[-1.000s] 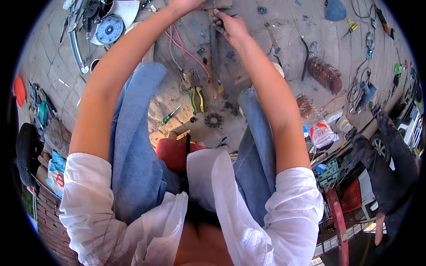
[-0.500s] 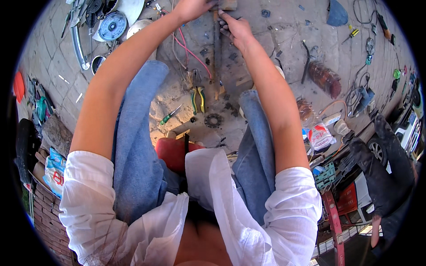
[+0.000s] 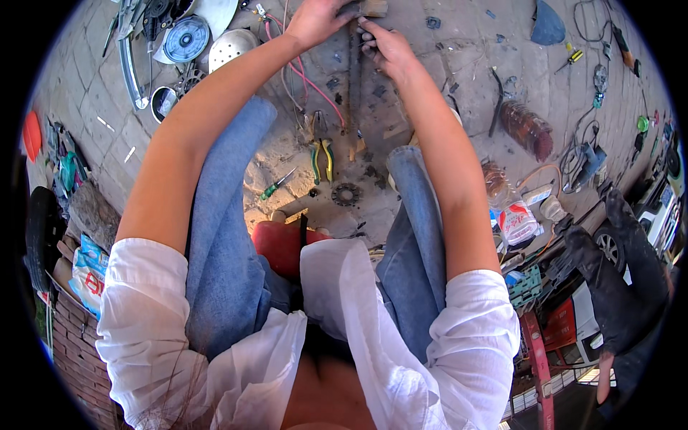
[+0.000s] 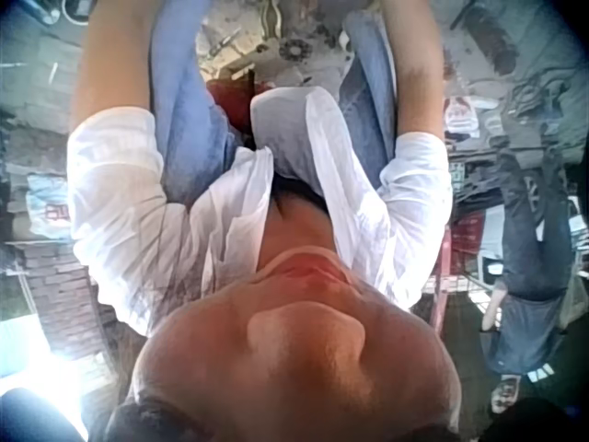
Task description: The person sits on the floor and works on a bundle of electrical wires, using pliers to strip insulation and twist the wire ends. They repeatedly strip and twist the wires, occasionally picking up and putting down tools from the cluttered floor.
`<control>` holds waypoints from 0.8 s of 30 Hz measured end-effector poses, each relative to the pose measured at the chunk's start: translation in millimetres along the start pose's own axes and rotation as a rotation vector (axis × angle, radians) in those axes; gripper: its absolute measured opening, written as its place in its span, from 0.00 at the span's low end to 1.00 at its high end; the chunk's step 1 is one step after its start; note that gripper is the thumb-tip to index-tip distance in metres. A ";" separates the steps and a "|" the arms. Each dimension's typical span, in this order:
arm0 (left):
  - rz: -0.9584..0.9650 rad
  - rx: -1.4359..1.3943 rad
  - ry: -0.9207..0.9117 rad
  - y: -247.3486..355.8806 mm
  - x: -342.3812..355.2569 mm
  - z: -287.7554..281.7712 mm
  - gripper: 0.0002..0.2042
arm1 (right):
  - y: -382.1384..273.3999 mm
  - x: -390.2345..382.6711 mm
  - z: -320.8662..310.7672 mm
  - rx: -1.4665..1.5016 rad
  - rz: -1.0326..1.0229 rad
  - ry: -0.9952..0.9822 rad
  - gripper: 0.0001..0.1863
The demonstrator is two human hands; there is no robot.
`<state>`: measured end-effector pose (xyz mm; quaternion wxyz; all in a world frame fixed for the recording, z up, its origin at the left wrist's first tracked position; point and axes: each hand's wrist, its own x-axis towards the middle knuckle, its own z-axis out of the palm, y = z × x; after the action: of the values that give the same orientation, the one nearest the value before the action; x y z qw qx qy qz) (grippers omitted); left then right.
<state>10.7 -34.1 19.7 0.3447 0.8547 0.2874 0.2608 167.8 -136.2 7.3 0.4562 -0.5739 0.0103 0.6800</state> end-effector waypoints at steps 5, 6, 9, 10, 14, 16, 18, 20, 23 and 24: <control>-0.033 0.068 -0.053 5.9 0.4 -7.4 0.16 | -9.3 -16.2 -1.2 -0.110 -0.079 -0.011 0.10; -0.051 0.076 -0.073 10.3 0.5 -9.4 0.16 | -10.9 -17.0 -3.3 -0.140 -0.078 -0.005 0.11; -0.104 0.111 -0.083 16.2 -1.7 -9.0 0.17 | -14.0 -18.9 -6.2 -0.217 -0.083 0.008 0.11; -0.115 0.115 -0.077 17.7 -2.3 -8.6 0.18 | -14.9 -19.7 -6.2 -0.235 -0.091 0.009 0.11; -0.129 0.118 -0.067 21.7 -0.7 -6.1 0.19 | -13.8 -24.0 -1.1 -0.201 -0.137 0.078 0.12; -0.146 0.114 -0.073 24.8 0.5 -6.7 0.20 | -16.2 -27.0 -1.4 -0.411 -0.161 0.183 0.12; -0.184 0.109 -0.084 27.7 1.7 -7.1 0.20 | -20.4 -36.5 5.5 -0.633 -0.260 0.265 0.13; -0.191 0.113 -0.039 26.0 -1.4 -1.6 0.21 | -26.8 -53.5 21.9 -0.868 -0.436 0.321 0.14; -0.176 0.122 0.012 24.3 -3.2 7.3 0.21 | -32.0 -42.7 8.1 -1.437 -0.695 0.377 0.17; -0.170 0.127 0.025 24.6 -3.4 8.2 0.21 | -32.3 -43.7 11.0 -1.467 -0.725 0.375 0.17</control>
<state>21.3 -54.7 31.9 0.3069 0.8442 0.3791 0.2225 176.4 -138.0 62.0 0.1483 -0.7964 -0.5440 0.2188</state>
